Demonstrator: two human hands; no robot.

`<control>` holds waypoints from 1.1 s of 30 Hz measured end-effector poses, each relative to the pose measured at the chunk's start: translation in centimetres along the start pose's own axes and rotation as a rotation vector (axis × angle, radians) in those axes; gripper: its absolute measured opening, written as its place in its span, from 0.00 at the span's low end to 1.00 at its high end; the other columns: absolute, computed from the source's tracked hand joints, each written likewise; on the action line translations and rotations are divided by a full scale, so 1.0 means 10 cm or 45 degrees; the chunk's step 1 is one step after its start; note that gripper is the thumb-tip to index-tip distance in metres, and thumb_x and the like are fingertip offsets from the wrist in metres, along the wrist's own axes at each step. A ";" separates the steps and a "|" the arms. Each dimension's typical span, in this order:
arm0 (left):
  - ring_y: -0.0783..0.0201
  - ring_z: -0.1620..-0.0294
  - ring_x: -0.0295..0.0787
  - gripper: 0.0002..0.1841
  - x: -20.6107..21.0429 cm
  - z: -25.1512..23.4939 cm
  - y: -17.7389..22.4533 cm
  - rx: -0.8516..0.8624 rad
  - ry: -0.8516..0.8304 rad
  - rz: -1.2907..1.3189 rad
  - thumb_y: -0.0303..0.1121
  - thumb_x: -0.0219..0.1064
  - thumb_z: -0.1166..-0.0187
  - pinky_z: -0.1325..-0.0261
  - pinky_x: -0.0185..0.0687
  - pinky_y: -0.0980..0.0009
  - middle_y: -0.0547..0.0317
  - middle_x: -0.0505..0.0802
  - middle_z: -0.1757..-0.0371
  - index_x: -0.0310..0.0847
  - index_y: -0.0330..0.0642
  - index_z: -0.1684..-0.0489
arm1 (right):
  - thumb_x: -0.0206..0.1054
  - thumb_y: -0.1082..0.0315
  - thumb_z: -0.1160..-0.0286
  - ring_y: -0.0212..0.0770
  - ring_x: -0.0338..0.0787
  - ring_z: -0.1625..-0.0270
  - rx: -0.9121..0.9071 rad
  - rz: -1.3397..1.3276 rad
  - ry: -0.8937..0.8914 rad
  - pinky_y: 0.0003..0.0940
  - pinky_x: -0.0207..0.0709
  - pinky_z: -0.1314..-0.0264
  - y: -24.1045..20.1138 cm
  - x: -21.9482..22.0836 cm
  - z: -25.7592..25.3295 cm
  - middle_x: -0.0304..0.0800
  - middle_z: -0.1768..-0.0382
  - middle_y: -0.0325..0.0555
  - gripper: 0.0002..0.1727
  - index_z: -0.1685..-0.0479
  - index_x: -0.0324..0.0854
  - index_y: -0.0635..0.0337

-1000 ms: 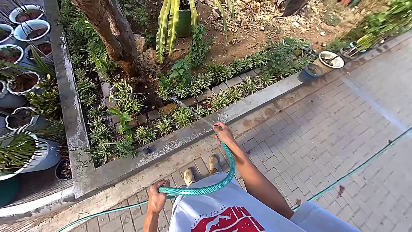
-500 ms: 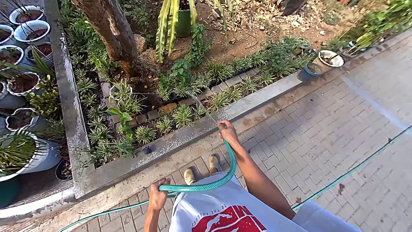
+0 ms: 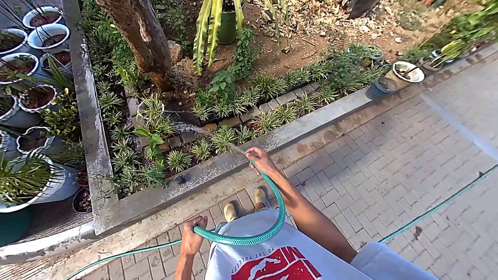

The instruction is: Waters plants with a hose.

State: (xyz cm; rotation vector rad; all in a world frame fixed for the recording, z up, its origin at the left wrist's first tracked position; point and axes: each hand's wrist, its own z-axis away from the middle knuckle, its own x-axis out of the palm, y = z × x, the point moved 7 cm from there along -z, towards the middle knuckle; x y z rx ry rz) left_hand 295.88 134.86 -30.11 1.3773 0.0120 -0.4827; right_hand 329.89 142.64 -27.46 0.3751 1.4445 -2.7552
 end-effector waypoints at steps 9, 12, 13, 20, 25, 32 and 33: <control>0.80 0.90 0.58 0.23 0.00 -0.07 0.00 -0.048 0.051 -0.010 0.35 0.62 0.25 0.83 0.54 0.78 0.78 0.66 0.92 0.61 0.57 0.95 | 0.57 0.57 0.07 0.34 0.76 0.87 0.119 0.022 0.478 0.28 0.74 0.83 0.22 -0.63 0.11 0.81 0.78 0.46 0.18 0.28 0.76 0.57; 0.80 0.90 0.59 0.22 0.08 -0.11 0.02 -0.059 0.001 -0.047 0.35 0.62 0.25 0.83 0.55 0.77 0.78 0.66 0.91 0.61 0.57 0.95 | 0.57 0.56 0.06 0.35 0.76 0.87 0.152 0.026 0.578 0.29 0.75 0.82 0.29 -0.86 0.18 0.81 0.78 0.47 0.19 0.28 0.76 0.56; 0.80 0.90 0.59 0.22 0.11 -0.13 0.03 -0.058 -0.019 -0.050 0.35 0.61 0.25 0.83 0.55 0.77 0.78 0.66 0.92 0.62 0.57 0.95 | 0.56 0.56 0.06 0.35 0.76 0.87 0.155 0.017 0.603 0.30 0.75 0.82 0.30 -0.92 0.20 0.81 0.78 0.46 0.18 0.28 0.76 0.55; 0.80 0.90 0.58 0.22 0.23 -0.21 0.08 -0.024 -0.075 -0.059 0.35 0.62 0.25 0.83 0.54 0.77 0.77 0.65 0.92 0.61 0.57 0.95 | 0.57 0.56 0.06 0.36 0.76 0.87 0.154 0.003 0.671 0.30 0.75 0.82 0.37 -1.16 0.28 0.81 0.79 0.47 0.18 0.28 0.76 0.55; 0.79 0.90 0.58 0.23 0.27 -0.21 0.10 -0.016 -0.079 -0.067 0.36 0.61 0.24 0.84 0.54 0.76 0.77 0.65 0.92 0.61 0.56 0.96 | 0.57 0.56 0.07 0.35 0.76 0.88 0.156 -0.020 0.717 0.30 0.75 0.82 0.42 -1.23 0.31 0.81 0.79 0.46 0.19 0.28 0.76 0.55; 0.80 0.91 0.57 0.23 0.26 -0.17 0.10 0.008 -0.062 -0.069 0.35 0.61 0.25 0.84 0.53 0.77 0.77 0.65 0.92 0.61 0.56 0.96 | 0.58 0.57 0.07 0.34 0.76 0.88 0.169 -0.020 0.667 0.28 0.74 0.83 0.38 -1.19 0.29 0.79 0.80 0.46 0.18 0.29 0.76 0.55; 0.80 0.90 0.58 0.23 0.25 -0.17 0.10 0.007 -0.058 -0.064 0.35 0.61 0.25 0.84 0.53 0.77 0.77 0.65 0.92 0.61 0.56 0.96 | 0.58 0.57 0.07 0.34 0.76 0.88 0.160 -0.036 0.693 0.28 0.74 0.83 0.37 -1.21 0.30 0.79 0.81 0.46 0.18 0.29 0.76 0.55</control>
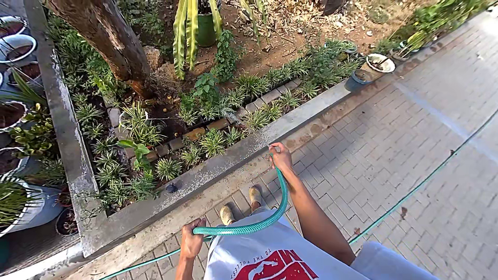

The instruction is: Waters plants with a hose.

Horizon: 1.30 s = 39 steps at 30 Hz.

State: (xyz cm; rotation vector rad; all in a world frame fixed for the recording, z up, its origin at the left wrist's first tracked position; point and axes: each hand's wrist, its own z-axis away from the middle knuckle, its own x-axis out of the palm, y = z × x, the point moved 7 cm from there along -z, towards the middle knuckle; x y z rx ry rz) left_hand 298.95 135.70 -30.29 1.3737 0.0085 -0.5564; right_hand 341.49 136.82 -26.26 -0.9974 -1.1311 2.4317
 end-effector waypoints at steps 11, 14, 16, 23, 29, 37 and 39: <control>0.79 0.91 0.57 0.23 -0.02 0.01 -0.02 -0.024 -0.006 -0.041 0.36 0.61 0.24 0.84 0.53 0.76 0.77 0.64 0.92 0.61 0.56 0.95 | 0.58 0.57 0.07 0.35 0.76 0.88 -0.025 -0.069 0.180 0.30 0.75 0.83 -0.02 -0.28 -0.03 0.80 0.80 0.47 0.18 0.28 0.76 0.54; 0.79 0.91 0.58 0.22 -0.03 -0.01 -0.01 -0.012 -0.017 -0.040 0.36 0.60 0.24 0.84 0.54 0.76 0.77 0.65 0.92 0.61 0.56 0.95 | 0.59 0.57 0.07 0.35 0.76 0.89 -0.038 -0.063 0.214 0.30 0.74 0.84 -0.02 -0.33 -0.03 0.79 0.82 0.46 0.17 0.30 0.77 0.55; 0.79 0.90 0.58 0.22 0.01 -0.02 0.01 -0.007 -0.049 -0.031 0.35 0.61 0.25 0.84 0.54 0.76 0.77 0.65 0.92 0.61 0.56 0.95 | 0.59 0.56 0.08 0.34 0.76 0.89 -0.058 -0.041 0.245 0.29 0.74 0.85 0.03 -0.41 -0.05 0.79 0.82 0.45 0.17 0.31 0.77 0.55; 0.72 0.82 0.70 0.16 0.00 -0.04 -0.03 -0.099 -0.188 -0.068 0.35 0.63 0.24 0.74 0.68 0.65 0.69 0.74 0.86 0.74 0.46 0.88 | 0.57 0.58 0.07 0.35 0.74 0.86 -0.161 -0.003 0.049 0.34 0.73 0.84 -0.03 -0.18 0.03 0.80 0.75 0.47 0.19 0.27 0.75 0.58; 0.72 0.85 0.66 0.18 -0.10 -0.03 -0.13 -0.081 -0.136 -0.034 0.33 0.63 0.26 0.77 0.64 0.67 0.71 0.71 0.88 0.70 0.48 0.90 | 0.55 0.57 0.07 0.35 0.72 0.87 -0.164 -0.053 0.223 0.35 0.73 0.83 -0.07 -0.24 -0.05 0.79 0.73 0.48 0.20 0.26 0.74 0.58; 0.77 0.85 0.68 0.16 -0.18 0.04 -0.18 -0.085 -0.007 -0.012 0.31 0.64 0.28 0.77 0.67 0.71 0.74 0.73 0.88 0.72 0.50 0.91 | 0.56 0.58 0.07 0.37 0.76 0.85 -0.139 0.019 0.037 0.36 0.74 0.80 -0.19 0.03 0.14 0.81 0.74 0.49 0.20 0.27 0.75 0.59; 0.79 0.84 0.70 0.14 -0.18 0.03 -0.14 -0.086 0.014 -0.026 0.29 0.63 0.29 0.75 0.69 0.74 0.76 0.75 0.87 0.75 0.49 0.89 | 0.55 0.59 0.06 0.39 0.78 0.82 -0.107 0.011 0.059 0.36 0.76 0.78 -0.17 -0.03 0.15 0.83 0.71 0.50 0.20 0.25 0.74 0.59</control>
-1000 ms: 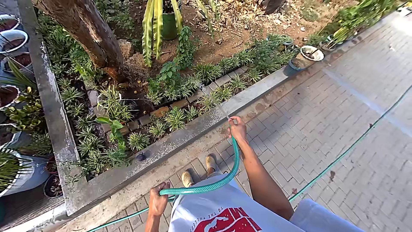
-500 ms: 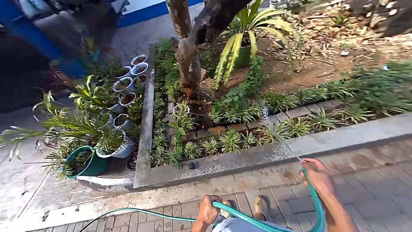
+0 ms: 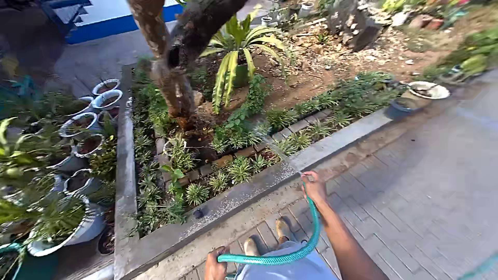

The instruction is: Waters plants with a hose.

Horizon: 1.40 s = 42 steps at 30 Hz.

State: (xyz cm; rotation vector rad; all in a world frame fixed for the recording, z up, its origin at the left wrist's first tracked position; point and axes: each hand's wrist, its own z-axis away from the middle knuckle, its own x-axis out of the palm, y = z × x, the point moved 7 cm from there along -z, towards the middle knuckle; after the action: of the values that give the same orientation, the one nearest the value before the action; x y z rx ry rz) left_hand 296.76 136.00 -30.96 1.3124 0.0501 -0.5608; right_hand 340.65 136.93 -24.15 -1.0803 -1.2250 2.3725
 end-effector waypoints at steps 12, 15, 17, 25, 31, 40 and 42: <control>0.78 0.91 0.61 0.22 0.32 -0.18 0.14 0.099 -0.105 -0.076 0.37 0.63 0.24 0.83 0.58 0.75 0.76 0.67 0.92 0.64 0.55 0.95 | 0.57 0.58 0.07 0.36 0.76 0.86 0.112 -0.078 0.166 0.32 0.75 0.81 0.27 -0.65 -0.13 0.82 0.77 0.47 0.19 0.28 0.76 0.57; 0.79 0.91 0.61 0.22 0.42 -0.23 0.23 0.119 -0.119 -0.083 0.36 0.63 0.25 0.83 0.58 0.75 0.77 0.67 0.92 0.64 0.55 0.95 | 0.57 0.58 0.07 0.34 0.76 0.87 0.111 -0.085 0.088 0.29 0.73 0.83 0.27 -0.68 -0.17 0.80 0.79 0.45 0.18 0.29 0.77 0.57; 0.79 0.90 0.62 0.22 0.50 -0.24 0.30 0.122 -0.129 -0.088 0.35 0.63 0.25 0.83 0.59 0.76 0.77 0.68 0.92 0.65 0.55 0.95 | 0.57 0.58 0.07 0.34 0.76 0.87 0.122 -0.109 0.089 0.29 0.74 0.82 0.30 -0.76 -0.20 0.80 0.78 0.45 0.18 0.30 0.78 0.56; 0.80 0.89 0.63 0.19 1.04 -0.23 0.65 0.157 -0.126 -0.170 0.35 0.63 0.26 0.82 0.61 0.77 0.77 0.70 0.91 0.68 0.54 0.93 | 0.58 0.57 0.08 0.36 0.77 0.87 0.133 -0.166 0.246 0.32 0.75 0.81 0.64 -1.52 -0.58 0.82 0.79 0.46 0.19 0.28 0.77 0.55; 0.81 0.90 0.63 0.19 1.77 -0.09 1.00 0.164 -0.104 -0.216 0.33 0.62 0.26 0.83 0.60 0.77 0.77 0.70 0.91 0.68 0.53 0.93 | 0.58 0.56 0.07 0.38 0.78 0.86 0.113 -0.200 0.241 0.34 0.77 0.79 0.90 -2.19 -0.97 0.82 0.78 0.47 0.19 0.28 0.78 0.53; 0.80 0.89 0.62 0.20 2.68 0.34 1.35 0.080 0.002 -0.213 0.34 0.63 0.25 0.83 0.60 0.78 0.77 0.69 0.91 0.68 0.53 0.94 | 0.55 0.56 0.07 0.40 0.82 0.80 0.128 -0.007 -0.318 0.37 0.80 0.73 1.18 -2.05 -1.56 0.86 0.69 0.52 0.20 0.26 0.76 0.54; 0.80 0.89 0.64 0.20 2.66 0.50 1.36 0.009 0.100 -0.239 0.36 0.63 0.24 0.82 0.62 0.77 0.77 0.70 0.90 0.69 0.53 0.93 | 0.55 0.57 0.07 0.39 0.82 0.79 0.143 0.016 -0.487 0.35 0.81 0.72 1.25 -1.69 -1.58 0.85 0.67 0.51 0.20 0.26 0.76 0.55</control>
State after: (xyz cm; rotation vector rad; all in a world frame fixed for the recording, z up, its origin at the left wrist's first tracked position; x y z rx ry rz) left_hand 324.10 123.76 -26.48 1.3446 0.2384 -0.6687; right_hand 364.90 129.73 -31.40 -0.6182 -1.1784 2.7058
